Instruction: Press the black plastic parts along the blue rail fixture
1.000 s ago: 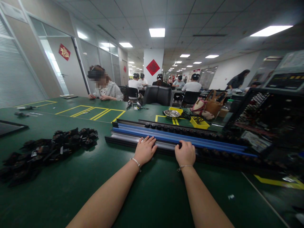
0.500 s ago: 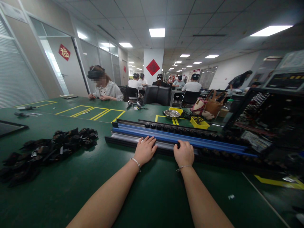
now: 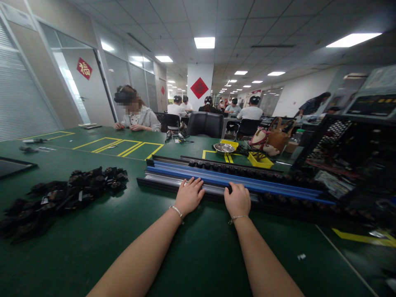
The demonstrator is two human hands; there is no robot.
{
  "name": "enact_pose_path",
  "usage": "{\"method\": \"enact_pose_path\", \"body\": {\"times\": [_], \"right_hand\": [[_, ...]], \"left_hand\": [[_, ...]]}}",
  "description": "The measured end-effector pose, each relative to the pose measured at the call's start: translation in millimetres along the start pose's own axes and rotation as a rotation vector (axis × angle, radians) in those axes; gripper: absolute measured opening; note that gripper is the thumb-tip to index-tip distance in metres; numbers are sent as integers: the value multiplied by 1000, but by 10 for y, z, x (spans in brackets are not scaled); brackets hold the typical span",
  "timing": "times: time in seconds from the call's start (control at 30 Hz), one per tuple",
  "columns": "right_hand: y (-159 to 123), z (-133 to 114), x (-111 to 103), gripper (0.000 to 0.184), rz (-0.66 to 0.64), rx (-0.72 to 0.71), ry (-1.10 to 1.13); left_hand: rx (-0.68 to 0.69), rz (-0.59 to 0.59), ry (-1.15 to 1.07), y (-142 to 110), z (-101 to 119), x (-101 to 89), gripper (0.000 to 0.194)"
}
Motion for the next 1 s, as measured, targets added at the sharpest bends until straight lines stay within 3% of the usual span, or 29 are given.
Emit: {"method": "enact_pose_path", "body": {"times": [0.8,1.0], "right_hand": [[1,-8,39,34,15,-42,3],[2,-35,42,36,12,-56,11]], "left_hand": [[16,19,-3,-9,28,-32,44],[98,2,-5,-56,138,0,43]]}}
Point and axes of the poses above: each hand's wrist, its own y-axis towards the middle knuckle, its own x-axis out of the palm, z = x × y, the point moved 7 cm from there along y, towards the middle knuckle, and after that the axes turned 8 degrees about -x, right-handed, at the moved point
